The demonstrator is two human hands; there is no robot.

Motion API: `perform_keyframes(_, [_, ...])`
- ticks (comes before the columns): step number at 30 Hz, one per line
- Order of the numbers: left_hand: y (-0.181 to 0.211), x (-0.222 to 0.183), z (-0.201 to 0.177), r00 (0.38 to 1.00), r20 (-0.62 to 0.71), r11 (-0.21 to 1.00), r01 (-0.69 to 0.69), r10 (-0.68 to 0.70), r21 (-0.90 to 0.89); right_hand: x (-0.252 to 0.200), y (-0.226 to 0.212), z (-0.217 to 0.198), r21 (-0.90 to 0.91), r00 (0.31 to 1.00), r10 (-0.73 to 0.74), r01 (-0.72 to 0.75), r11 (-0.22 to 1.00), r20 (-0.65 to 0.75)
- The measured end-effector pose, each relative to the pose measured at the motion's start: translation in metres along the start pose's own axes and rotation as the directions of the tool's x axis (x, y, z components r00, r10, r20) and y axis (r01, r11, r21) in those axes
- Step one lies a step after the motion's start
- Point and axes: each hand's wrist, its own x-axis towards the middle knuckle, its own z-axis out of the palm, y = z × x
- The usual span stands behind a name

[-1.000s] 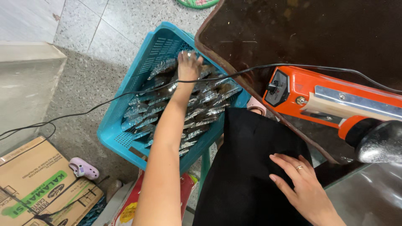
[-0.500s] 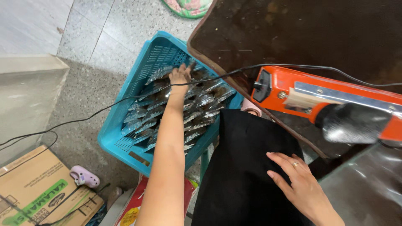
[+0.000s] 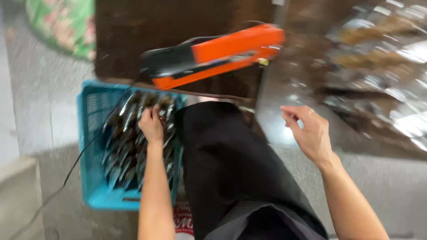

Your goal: The person repeatedly picks up open foil pouches containing dried fruit, places them into an orange heat-sealing machine, and seals the top. After sealing, the person places the finished pouch into a blue basket.

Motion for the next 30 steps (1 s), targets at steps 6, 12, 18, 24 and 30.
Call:
perform_keyframes(6, [0.177,-0.167,0.106,0.865,0.158,0.813,-0.366,0.477,-0.453,-0.055,0.053,-0.067,0.056,0.941,-0.019,0.04,0.998,-0.337])
perform_keyframes(12, [0.31,-0.293,0.207,0.176,0.335,0.298,-0.884,0.926,-0.361,-0.108,0.108,-0.076,0.109,0.935,0.054,-0.017,0.994,-0.352])
perform_keyframes(18, [0.347,-0.329,0.278,0.132,0.477,0.26,-0.942,0.869,-0.211,-0.131,0.143,-0.055,0.292,0.938,0.213,-0.13,0.948,-0.274])
perform_keyframes(24, [0.335,-0.264,0.19,0.265,0.638,0.593,-0.712,0.723,-0.375,-0.129,0.149,-0.037,0.351,0.878,0.181,-0.016,0.936,-0.442])
perform_keyframes(30, [0.331,-0.2,0.081,0.538,0.8,0.953,-0.272,0.265,-0.133,-0.062,0.113,-0.008,0.772,0.958,-0.022,-0.216,0.598,0.286])
